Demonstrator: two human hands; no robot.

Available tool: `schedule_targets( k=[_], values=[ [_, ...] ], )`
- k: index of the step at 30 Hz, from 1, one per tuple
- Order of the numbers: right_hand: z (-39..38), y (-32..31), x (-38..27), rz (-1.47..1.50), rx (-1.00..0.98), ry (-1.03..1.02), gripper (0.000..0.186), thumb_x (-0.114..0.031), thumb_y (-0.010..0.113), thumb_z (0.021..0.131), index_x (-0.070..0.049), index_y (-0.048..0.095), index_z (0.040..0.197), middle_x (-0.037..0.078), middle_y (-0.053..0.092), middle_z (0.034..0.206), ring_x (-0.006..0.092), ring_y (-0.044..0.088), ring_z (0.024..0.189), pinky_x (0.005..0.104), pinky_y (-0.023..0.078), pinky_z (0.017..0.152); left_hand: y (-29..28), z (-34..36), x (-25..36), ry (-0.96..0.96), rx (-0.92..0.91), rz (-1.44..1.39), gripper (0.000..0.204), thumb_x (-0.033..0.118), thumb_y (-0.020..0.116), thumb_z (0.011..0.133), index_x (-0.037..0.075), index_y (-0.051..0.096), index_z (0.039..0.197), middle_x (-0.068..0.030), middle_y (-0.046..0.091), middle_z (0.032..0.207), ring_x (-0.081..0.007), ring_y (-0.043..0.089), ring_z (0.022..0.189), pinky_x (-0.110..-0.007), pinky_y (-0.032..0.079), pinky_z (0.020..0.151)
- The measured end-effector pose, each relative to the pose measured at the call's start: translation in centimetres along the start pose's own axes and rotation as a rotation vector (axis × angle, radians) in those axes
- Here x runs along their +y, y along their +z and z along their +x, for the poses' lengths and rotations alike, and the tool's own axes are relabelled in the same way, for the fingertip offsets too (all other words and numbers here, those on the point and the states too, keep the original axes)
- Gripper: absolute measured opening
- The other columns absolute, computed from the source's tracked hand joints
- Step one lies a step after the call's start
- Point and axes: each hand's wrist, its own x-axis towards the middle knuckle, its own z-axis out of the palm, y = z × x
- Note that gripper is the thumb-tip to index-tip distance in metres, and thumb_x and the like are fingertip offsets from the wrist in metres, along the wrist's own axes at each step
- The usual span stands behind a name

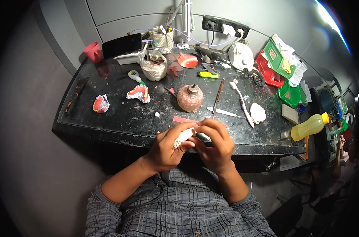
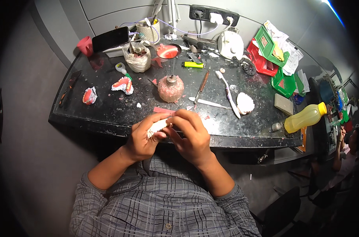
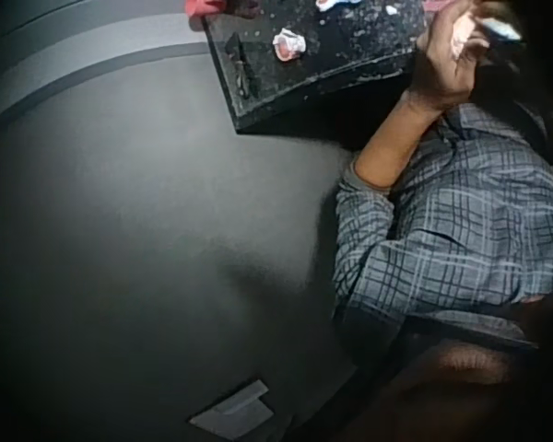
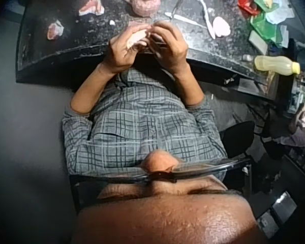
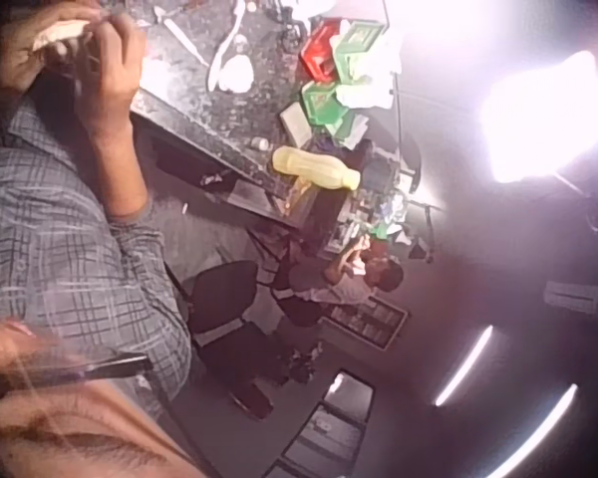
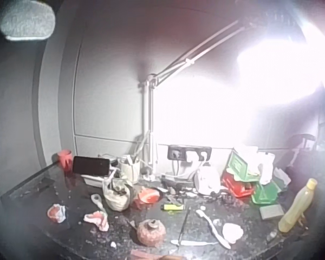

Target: The person applies small pieces of red wax to a dental baseplate on a cast using a tool, moves a green bin to hold a paper document, and uses a handheld rotary tool to trim and polish the edges of the dental model.

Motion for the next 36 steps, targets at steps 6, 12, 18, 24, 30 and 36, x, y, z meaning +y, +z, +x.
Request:
schedule_targets(
  k=[6,12,18,24,30,36],
  values=[
    [0.0,-0.1,0.4,0.133,-0.047,0.052,0.033,0.000,0.083,0.068,-0.002,0.061,0.093,0.012,0.062,0.094,0.0256,0.065,0.082,0.0332,0.053,0.070,0.2,0.2,-0.4,0.250,0.026,0.241,0.066,0.044,0.072,0.085,-0.008,0.057,0.123,-0.0201,0.067,0.106,-0.0299,0.070,0.092,-0.035,0.057,0.077],
    [-0.3,0.3,0.6,0.140,-0.061,0.077,0.034,-0.003,0.084,0.066,-0.002,0.058,0.088,0.010,0.060,0.089,0.0247,0.063,0.078,0.0328,0.052,0.067,0.2,0.4,-0.2,0.241,-0.029,0.198,0.064,0.024,0.084,0.072,-0.008,0.056,0.119,-0.0204,0.064,0.106,-0.0333,0.067,0.093,-0.037,0.056,0.078],
    [-0.3,0.4,0.4,0.160,-0.065,0.090,0.036,-0.006,0.085,0.066,-0.002,0.056,0.087,0.010,0.058,0.086,0.0243,0.060,0.076,0.0335,0.050,0.066,0.8,-0.2,-1.5,0.324,0.033,0.281,0.053,0.023,0.080,0.079,-0.009,0.058,0.115,-0.0202,0.066,0.102,-0.0348,0.069,0.092,-0.039,0.057,0.078],
    [-0.3,0.5,0.4,0.157,-0.054,0.105,0.037,-0.009,0.085,0.066,-0.001,0.055,0.085,0.010,0.058,0.085,0.0246,0.060,0.076,0.0337,0.050,0.067,1.0,-0.2,-2.1,0.389,0.072,0.379,0.055,0.034,0.076,0.085,-0.011,0.058,0.112,-0.0215,0.068,0.097,-0.0355,0.072,0.087,-0.038,0.059,0.073],
    [-0.4,0.3,0.7,0.176,-0.066,0.096,0.036,-0.011,0.085,0.067,-0.001,0.055,0.085,0.010,0.059,0.084,0.0256,0.060,0.077,0.0346,0.050,0.068,1.2,-0.3,-2.1,0.405,0.091,0.441,0.051,0.033,0.074,0.087,-0.009,0.059,0.110,-0.0216,0.069,0.095,-0.0350,0.073,0.086,-0.037,0.060,0.073],
    [-0.3,0.1,0.8,0.194,-0.096,0.096,0.039,-0.018,0.086,0.069,-0.001,0.055,0.086,0.010,0.058,0.084,0.0266,0.060,0.077,0.0352,0.050,0.069,1.3,-0.5,-2.1,0.391,0.093,0.454,0.048,0.031,0.073,0.089,-0.009,0.059,0.111,-0.0219,0.069,0.096,-0.0352,0.073,0.086,-0.037,0.060,0.073]
  ],
)
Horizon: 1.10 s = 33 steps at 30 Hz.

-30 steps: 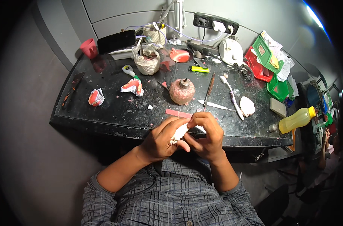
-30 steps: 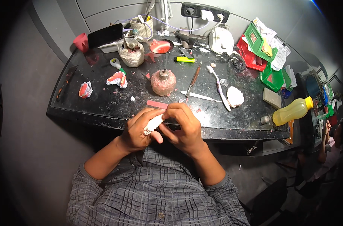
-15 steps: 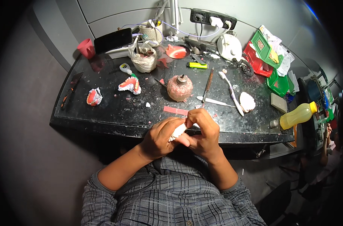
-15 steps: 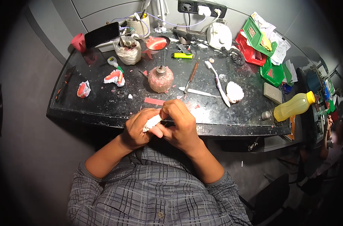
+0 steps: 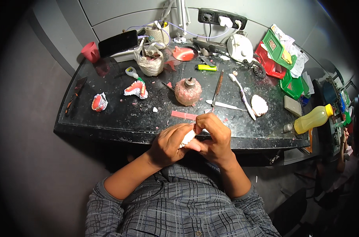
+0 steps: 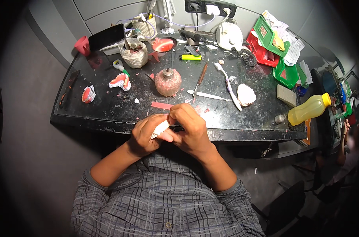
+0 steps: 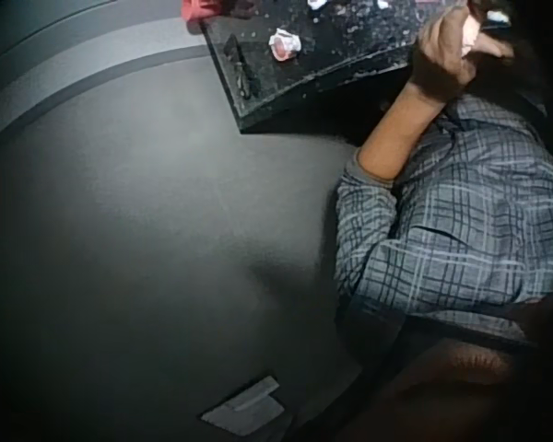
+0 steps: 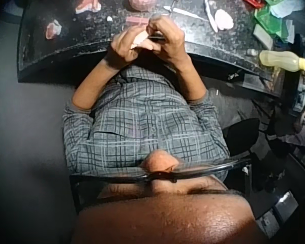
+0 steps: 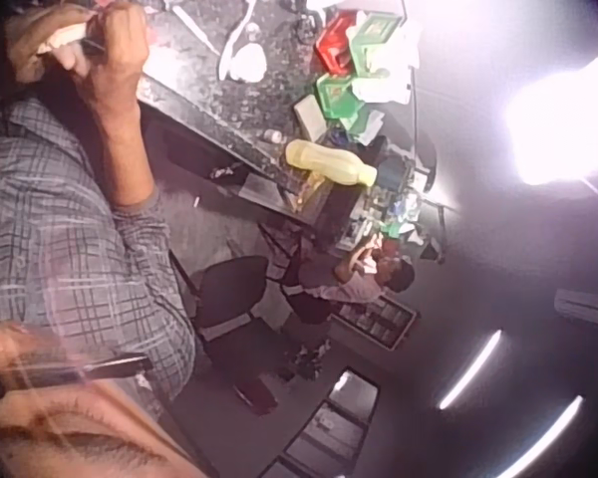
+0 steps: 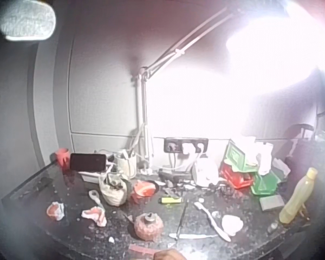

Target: The person applies small pieces of red wax to a dental baseplate on a cast using a tool, moves a green bin to hold a paper document, and uses a handheld rotary tool to trim and polish the edges of the dental model.

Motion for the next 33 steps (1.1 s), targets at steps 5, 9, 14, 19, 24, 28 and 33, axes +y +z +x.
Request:
schedule_targets(
  k=[5,9,14,19,24,28,33],
  values=[
    [0.0,-0.2,0.0,-0.001,-0.028,0.003,0.041,-0.023,0.086,0.071,-0.001,0.055,0.086,0.010,0.058,0.085,0.0266,0.060,0.077,0.0353,0.050,0.069,0.0,0.1,0.1,-0.004,0.009,0.001,0.047,0.031,0.072,0.090,-0.010,0.059,0.111,-0.0214,0.069,0.094,-0.0345,0.073,0.084,-0.037,0.059,0.073],
    [0.1,0.3,-0.7,-0.060,0.047,-0.015,0.034,-0.016,0.085,0.073,-0.001,0.060,0.092,0.010,0.061,0.089,0.0276,0.062,0.080,0.0357,0.051,0.070,-0.7,0.6,0.7,-0.195,-0.027,-0.143,0.037,0.013,0.073,0.087,-0.005,0.058,0.116,-0.0199,0.068,0.097,-0.0342,0.071,0.087,-0.039,0.058,0.075],
    [0.0,0.9,-1.5,-0.161,0.148,-0.139,0.029,-0.001,0.081,0.071,-0.001,0.065,0.095,0.011,0.064,0.091,0.0282,0.064,0.080,0.0362,0.052,0.070,-2.5,1.5,1.5,-0.520,-0.062,-0.599,0.039,0.028,0.060,0.100,-0.006,0.059,0.119,-0.0137,0.069,0.093,-0.0219,0.069,0.078,-0.028,0.053,0.067],
    [0.9,1.5,-1.3,-0.196,0.124,-0.166,0.025,-0.001,0.077,0.074,-0.001,0.066,0.097,0.012,0.066,0.094,0.0296,0.066,0.080,0.0367,0.053,0.071,-2.1,2.1,1.8,-0.784,-0.009,-1.038,0.040,0.027,0.054,0.100,-0.006,0.056,0.124,-0.0118,0.063,0.103,-0.0084,0.059,0.088,-0.020,0.046,0.071],
    [1.2,2.2,-0.6,-0.201,0.037,-0.126,0.023,-0.001,0.073,0.078,0.000,0.067,0.101,0.012,0.068,0.098,0.0299,0.068,0.084,0.0375,0.054,0.074,-1.8,2.1,1.5,-0.856,0.045,-0.861,0.040,0.024,0.047,0.104,-0.009,0.055,0.125,-0.0015,0.056,0.067,-0.0055,0.050,0.050,-0.021,0.040,0.046],
    [0.8,2.6,-0.2,-0.224,0.042,-0.132,0.026,0.002,0.072,0.077,0.000,0.068,0.103,0.012,0.070,0.098,0.0296,0.070,0.083,0.0361,0.055,0.073,-1.5,1.7,1.0,-0.885,0.052,-0.886,0.040,0.024,0.045,0.104,-0.009,0.056,0.123,-0.0030,0.058,0.067,-0.0063,0.051,0.049,-0.021,0.040,0.045],
    [0.3,2.7,0.2,-0.238,0.061,-0.155,0.033,0.005,0.070,0.073,0.000,0.068,0.106,0.013,0.070,0.099,0.0296,0.071,0.082,0.0350,0.057,0.070,-1.6,1.9,0.9,-0.961,0.049,-0.971,0.041,0.024,0.042,0.104,-0.010,0.058,0.121,-0.0048,0.058,0.066,-0.0071,0.050,0.046,-0.021,0.038,0.042]
  ],
)
